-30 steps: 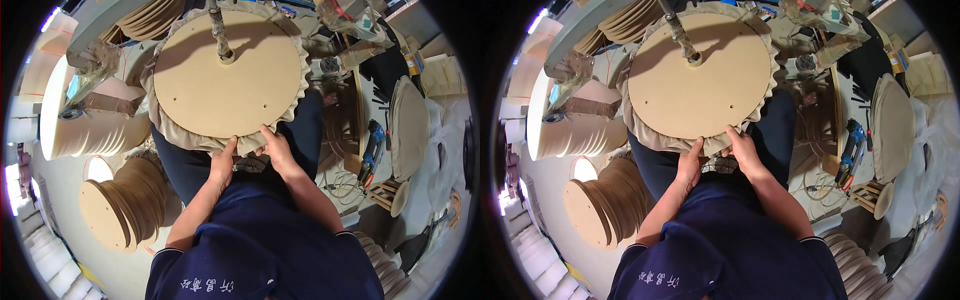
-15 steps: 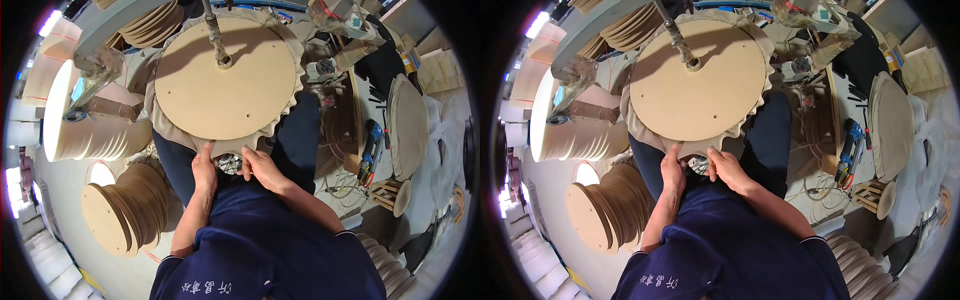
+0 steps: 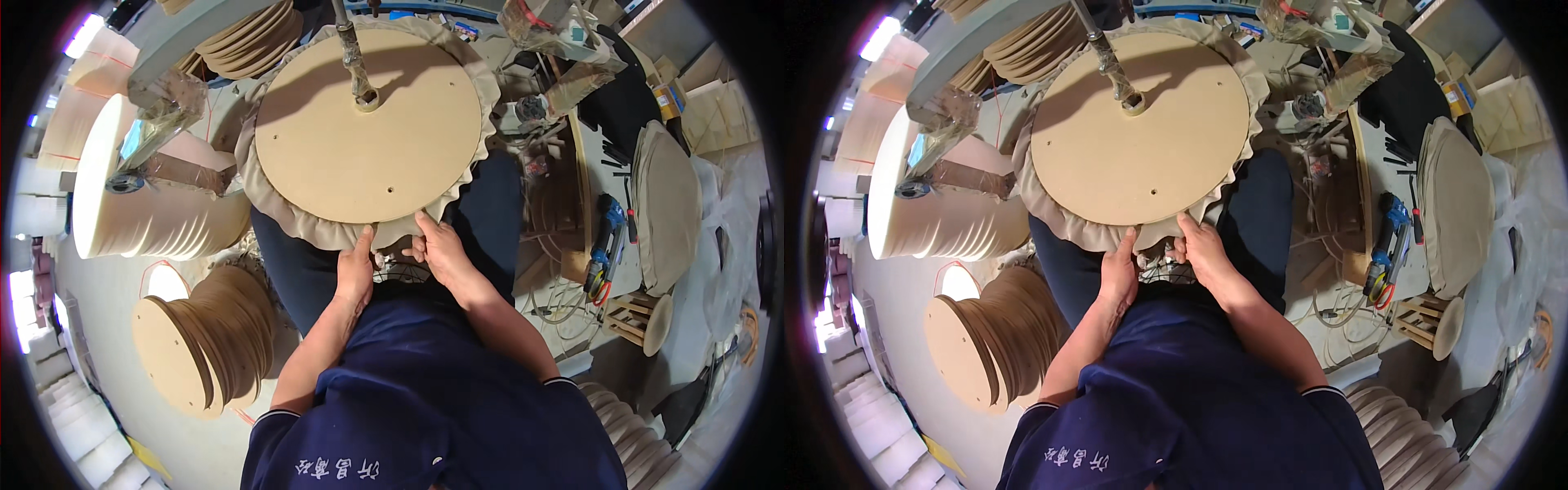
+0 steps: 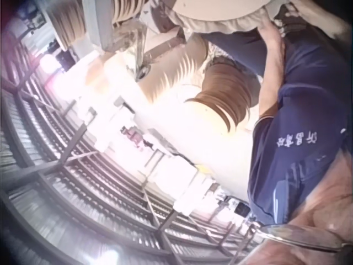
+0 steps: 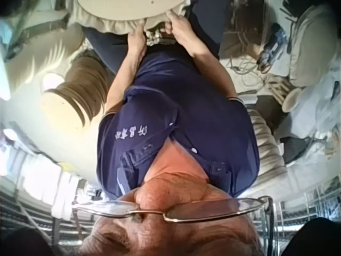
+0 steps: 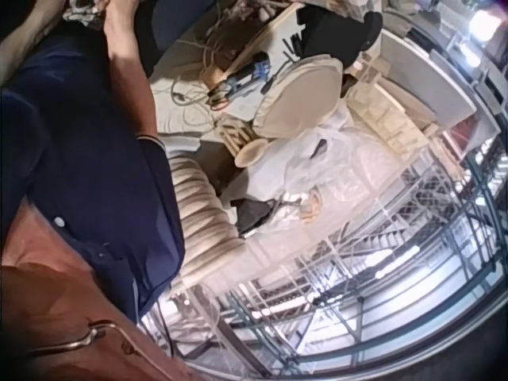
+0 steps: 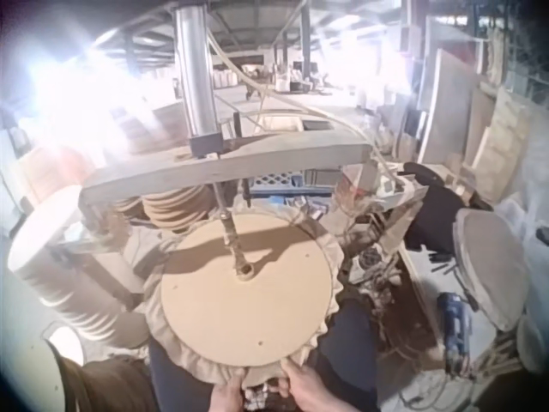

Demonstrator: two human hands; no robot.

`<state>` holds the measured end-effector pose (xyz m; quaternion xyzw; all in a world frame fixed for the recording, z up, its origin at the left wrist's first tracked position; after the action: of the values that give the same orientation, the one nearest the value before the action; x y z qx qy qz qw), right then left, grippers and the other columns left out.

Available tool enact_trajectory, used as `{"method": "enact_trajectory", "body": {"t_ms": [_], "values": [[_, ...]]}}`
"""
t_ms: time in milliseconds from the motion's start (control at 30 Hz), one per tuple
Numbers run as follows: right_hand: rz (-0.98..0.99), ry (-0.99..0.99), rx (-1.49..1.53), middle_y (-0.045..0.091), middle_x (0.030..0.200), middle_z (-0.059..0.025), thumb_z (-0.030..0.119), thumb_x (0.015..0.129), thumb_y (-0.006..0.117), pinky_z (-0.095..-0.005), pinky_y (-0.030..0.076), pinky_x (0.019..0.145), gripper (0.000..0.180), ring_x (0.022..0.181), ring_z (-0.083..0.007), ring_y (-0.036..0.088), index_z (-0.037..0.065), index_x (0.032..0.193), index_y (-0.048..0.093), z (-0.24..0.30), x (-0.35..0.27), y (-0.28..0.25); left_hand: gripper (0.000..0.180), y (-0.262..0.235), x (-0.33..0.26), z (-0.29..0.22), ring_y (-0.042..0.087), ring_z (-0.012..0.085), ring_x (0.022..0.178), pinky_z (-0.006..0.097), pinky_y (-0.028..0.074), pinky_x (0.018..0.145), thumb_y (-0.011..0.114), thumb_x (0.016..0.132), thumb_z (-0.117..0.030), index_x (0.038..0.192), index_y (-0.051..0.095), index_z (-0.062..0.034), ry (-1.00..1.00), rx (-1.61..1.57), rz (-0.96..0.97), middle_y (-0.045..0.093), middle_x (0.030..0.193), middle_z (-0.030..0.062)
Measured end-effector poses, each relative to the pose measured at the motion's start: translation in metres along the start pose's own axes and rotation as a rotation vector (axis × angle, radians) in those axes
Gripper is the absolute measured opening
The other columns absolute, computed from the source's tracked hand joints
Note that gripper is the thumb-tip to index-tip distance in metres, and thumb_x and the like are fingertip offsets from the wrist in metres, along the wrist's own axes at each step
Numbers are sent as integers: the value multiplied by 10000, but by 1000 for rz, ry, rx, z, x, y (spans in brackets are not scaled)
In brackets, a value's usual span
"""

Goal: Attaching fabric to a circular wooden board using a pneumatic stapler and trimming excess with scissors.

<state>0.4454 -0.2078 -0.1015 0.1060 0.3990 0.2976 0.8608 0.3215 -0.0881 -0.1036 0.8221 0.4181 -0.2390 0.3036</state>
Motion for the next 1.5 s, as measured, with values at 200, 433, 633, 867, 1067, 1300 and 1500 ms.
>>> {"method": "enact_trajectory", "body": {"t_ms": [200, 433, 633, 867, 1067, 1300, 1500], "values": [[84, -59, -150, 396, 540, 19, 450, 1116, 469, -394, 592, 776, 516, 474, -126, 422, 115, 724, 493, -10, -26, 16, 334, -12, -12, -9, 556, 113, 685, 291, 450, 630, 605, 1060, -305, 1014, 680, 16, 103, -29, -59, 647, 837, 31], [183, 111, -341, 649, 721, -71, 535, 1072, 525, -333, 586, 741, 520, 585, -164, 633, 45, 924, 618, -19, -21, 15, 384, -17, -19, -38, 700, 177, 878, 324, 587, 787, 682, 1025, -352, 1163, 649, 5, 89, -114, -184, 718, 1048, 77], [-142, 116, -197, 709, 923, -80, 771, 956, 519, -375, 580, 783, 747, 680, -181, 668, 62, 1144, 661, 17, 13, -7, 548, 13, 4, -8, 652, 190, 1070, 358, 540, 917, 704, 1018, -375, 1299, 621, 87, -33, -22, -4, 695, 1183, 107], [-85, 7, -4, 447, 624, 18, 374, 1094, 552, -415, 592, 763, 352, 504, -126, 438, 129, 841, 538, 11, 0, -9, 497, 6, 5, 2, 364, 87, 512, 334, 264, 474, 659, 1033, -448, 830, 668, 6, -3, 79, -70, 482, 618, -33], [63, -57, -63, 396, 590, 38, 376, 1117, 494, -404, 590, 799, 424, 485, -111, 413, 126, 774, 481, -6, -26, 6, 393, 4, -10, -11, 432, 92, 545, 284, 343, 509, 634, 1046, -382, 928, 674, -10, 181, -109, -106, 546, 661, -27], [182, 67, -295, 597, 670, -55, 461, 1097, 506, -348, 586, 729, 495, 551, -160, 586, 61, 817, 586, -7, -26, 19, 353, -25, -12, -33, 705, 161, 888, 342, 597, 812, 655, 1039, -339, 1126, 663, 3, 106, -74, -166, 722, 1036, 78], [-114, 101, -261, 734, 908, -61, 658, 983, 589, -324, 575, 700, 640, 648, -154, 667, 53, 1163, 694, 25, 5, 2, 559, 14, 4, -13, 703, 225, 1028, 378, 560, 908, 707, 1010, -398, 1305, 617, 69, -53, -32, 19, 703, 1216, 132]]}}
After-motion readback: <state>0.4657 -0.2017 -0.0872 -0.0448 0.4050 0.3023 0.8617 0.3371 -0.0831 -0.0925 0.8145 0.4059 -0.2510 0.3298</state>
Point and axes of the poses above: each hand's wrist, its own x-axis towards the middle knuckle, its own y-axis out of the palm, z = x × y, the point moved 6 cm from there along x, towards the middle knuckle
